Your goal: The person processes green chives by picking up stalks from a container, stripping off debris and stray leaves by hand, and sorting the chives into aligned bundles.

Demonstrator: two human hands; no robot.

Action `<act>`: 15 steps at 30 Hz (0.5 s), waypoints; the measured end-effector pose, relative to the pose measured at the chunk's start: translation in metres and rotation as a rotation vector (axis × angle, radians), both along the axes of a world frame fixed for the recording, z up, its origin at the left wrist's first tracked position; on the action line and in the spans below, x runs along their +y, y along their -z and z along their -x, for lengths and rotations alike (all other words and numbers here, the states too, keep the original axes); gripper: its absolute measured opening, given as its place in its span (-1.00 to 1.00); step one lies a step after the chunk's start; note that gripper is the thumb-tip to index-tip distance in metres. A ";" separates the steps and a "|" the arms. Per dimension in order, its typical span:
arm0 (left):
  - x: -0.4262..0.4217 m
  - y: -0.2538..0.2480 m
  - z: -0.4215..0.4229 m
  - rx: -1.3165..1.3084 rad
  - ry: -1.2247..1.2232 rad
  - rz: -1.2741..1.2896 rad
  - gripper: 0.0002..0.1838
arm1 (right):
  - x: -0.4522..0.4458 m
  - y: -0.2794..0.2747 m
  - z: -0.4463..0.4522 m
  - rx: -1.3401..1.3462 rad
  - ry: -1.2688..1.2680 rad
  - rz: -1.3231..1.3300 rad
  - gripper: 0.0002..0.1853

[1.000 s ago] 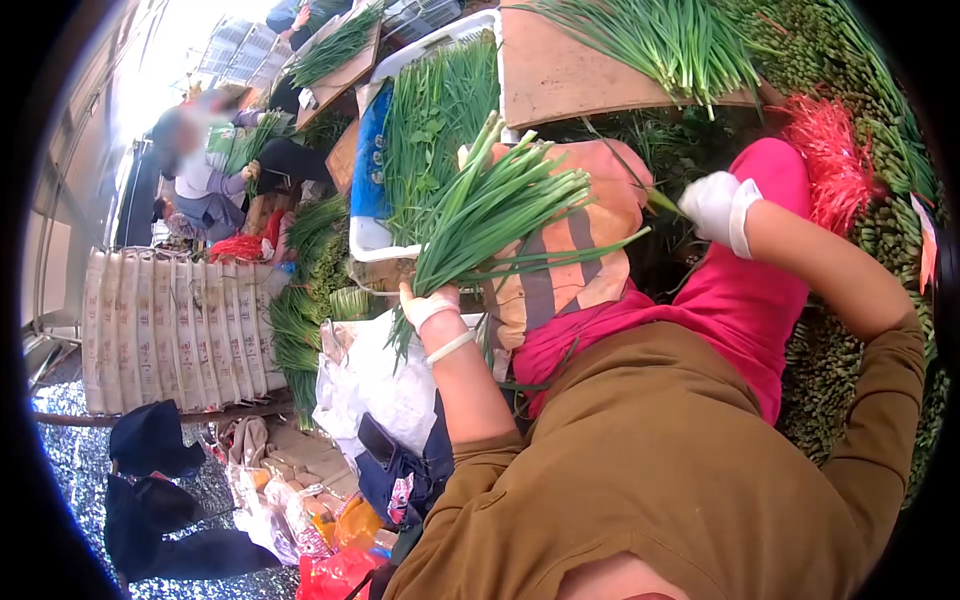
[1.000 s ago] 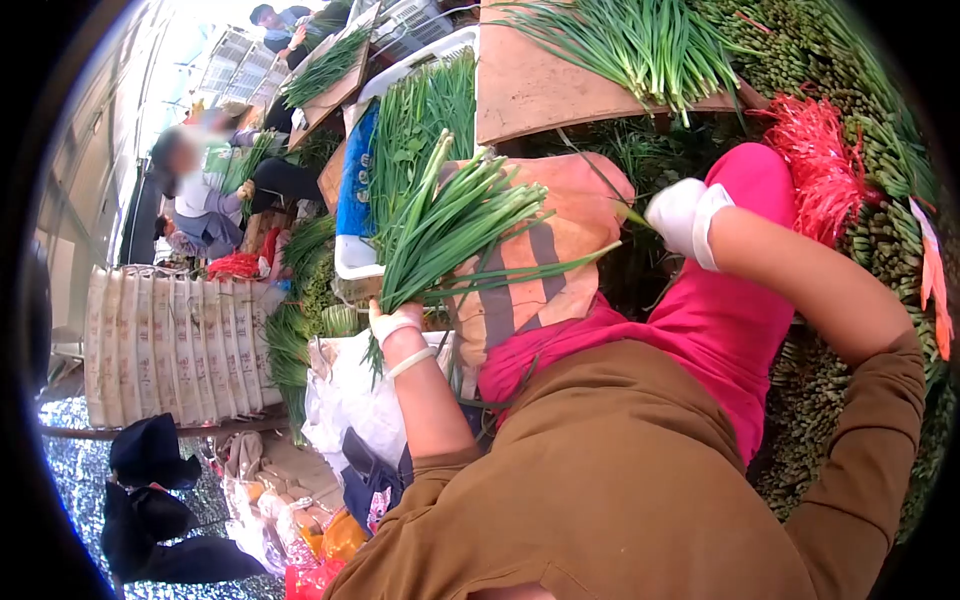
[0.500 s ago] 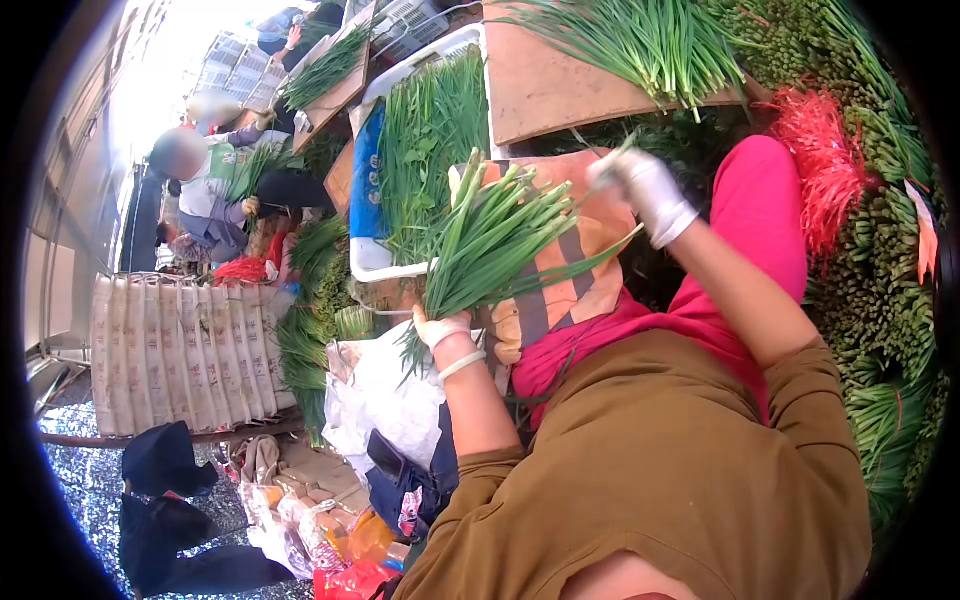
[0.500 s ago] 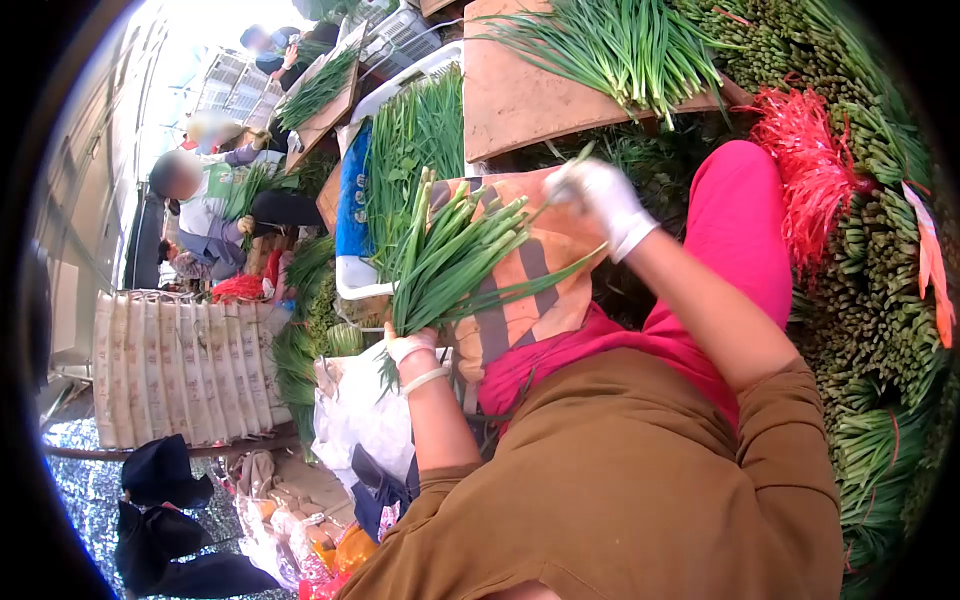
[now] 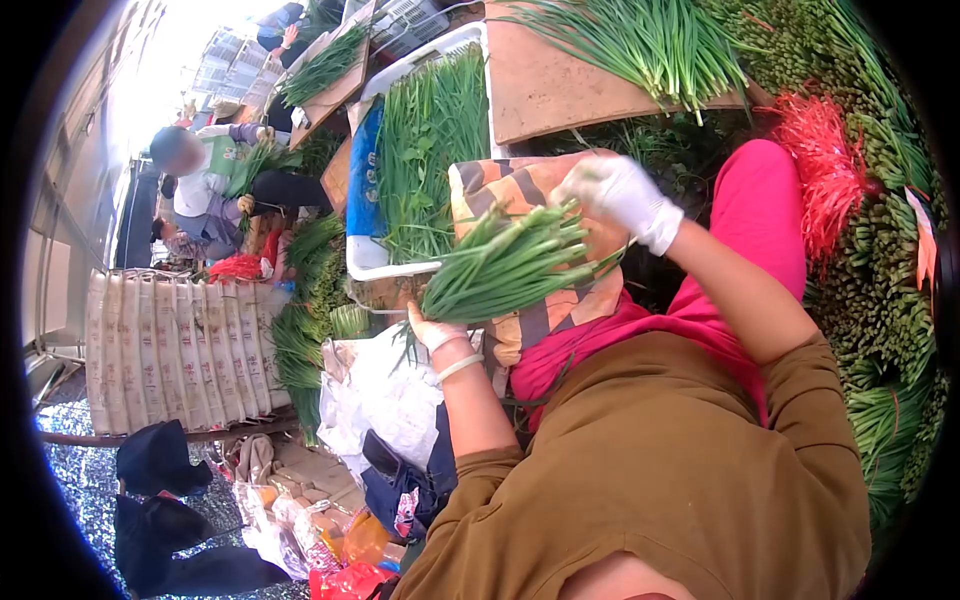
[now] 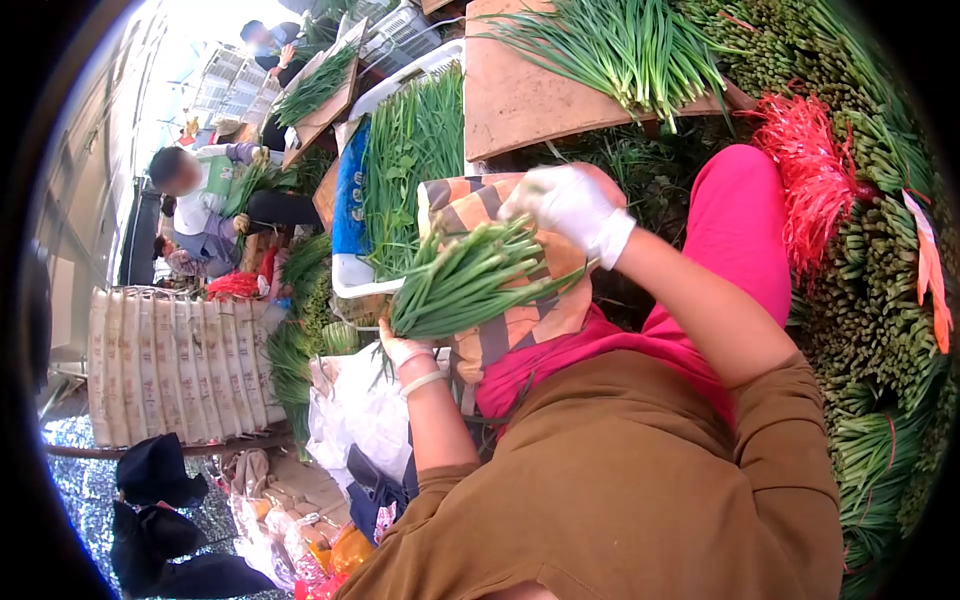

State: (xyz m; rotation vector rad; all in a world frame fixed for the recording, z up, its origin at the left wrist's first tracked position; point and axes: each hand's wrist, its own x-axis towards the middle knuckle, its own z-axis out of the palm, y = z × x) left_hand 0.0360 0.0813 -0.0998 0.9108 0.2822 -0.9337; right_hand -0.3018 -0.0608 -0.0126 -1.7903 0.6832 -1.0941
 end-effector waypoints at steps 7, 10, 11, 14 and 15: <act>0.001 0.032 -0.018 -0.070 0.051 0.078 -0.25 | -0.040 -0.018 0.095 -0.006 0.196 -0.405 -0.85; -0.002 0.031 -0.016 -0.056 0.055 0.087 -0.24 | 0.008 -0.012 0.062 -0.059 -0.107 -0.441 -0.85; -0.002 0.031 -0.015 -0.076 0.059 0.077 -0.23 | 0.021 -0.007 0.052 0.006 -0.179 -0.305 -0.75; 0.000 0.029 -0.017 -0.076 0.057 0.069 -0.23 | 0.054 -0.015 0.020 0.205 -0.180 -0.342 -0.57; 0.001 0.026 -0.018 -0.033 0.052 0.085 -0.23 | 0.054 -0.009 0.017 0.296 -0.149 -0.224 -0.51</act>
